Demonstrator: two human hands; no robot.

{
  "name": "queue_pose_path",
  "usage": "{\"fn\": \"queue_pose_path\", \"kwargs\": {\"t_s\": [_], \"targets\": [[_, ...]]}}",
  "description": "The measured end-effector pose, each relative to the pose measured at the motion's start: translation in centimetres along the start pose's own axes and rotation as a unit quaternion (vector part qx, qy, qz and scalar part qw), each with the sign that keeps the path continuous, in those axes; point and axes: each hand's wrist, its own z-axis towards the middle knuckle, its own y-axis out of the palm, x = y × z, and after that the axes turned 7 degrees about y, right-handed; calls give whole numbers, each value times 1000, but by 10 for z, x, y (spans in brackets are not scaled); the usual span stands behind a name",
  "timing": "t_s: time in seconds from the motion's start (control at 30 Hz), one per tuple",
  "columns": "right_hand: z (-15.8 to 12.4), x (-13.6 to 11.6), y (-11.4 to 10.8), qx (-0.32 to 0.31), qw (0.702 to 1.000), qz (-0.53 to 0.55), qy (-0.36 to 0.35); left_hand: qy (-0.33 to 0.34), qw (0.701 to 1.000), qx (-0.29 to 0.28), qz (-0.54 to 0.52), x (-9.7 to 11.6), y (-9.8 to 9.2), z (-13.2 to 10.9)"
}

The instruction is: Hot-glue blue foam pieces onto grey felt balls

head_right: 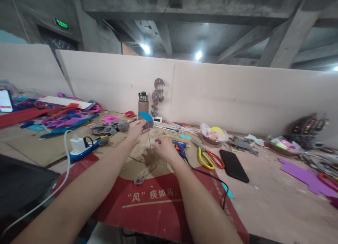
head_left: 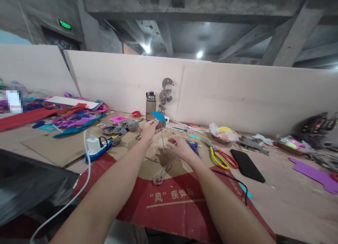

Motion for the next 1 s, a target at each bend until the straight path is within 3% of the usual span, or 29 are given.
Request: {"fn": "queue_pose_path", "kwargs": {"t_s": [0.1, 0.23, 0.4, 0.6, 0.73, 0.83, 0.9, 1.0], "targets": [[3, 5, -12, 153, 987, 10, 53, -21, 998, 12, -58, 3, -1, 1], [5, 10, -31, 209, 976, 33, 58, -51, 993, 38, -103, 3, 0, 5], [4, 14, -44, 210, 976, -10, 63, -75, 986, 33, -147, 3, 0, 9], [3, 39, -59, 160, 951, -221, 148, -123, 972, 62, -188, 11, 2, 9], [-1, 60, -50, 63, 921, -320, 214, -121, 971, 62, -196, 14, 4, 7], [-4, 67, -37, 38, 905, -363, 221, -89, 978, 41, -185, 13, 5, 4], [-5, 67, -32, 58, 906, -349, 230, -64, 983, 17, -170, 12, 5, 3], [-3, 65, -34, 92, 937, -229, 249, -41, 989, -4, -145, 11, 5, 0]]}}
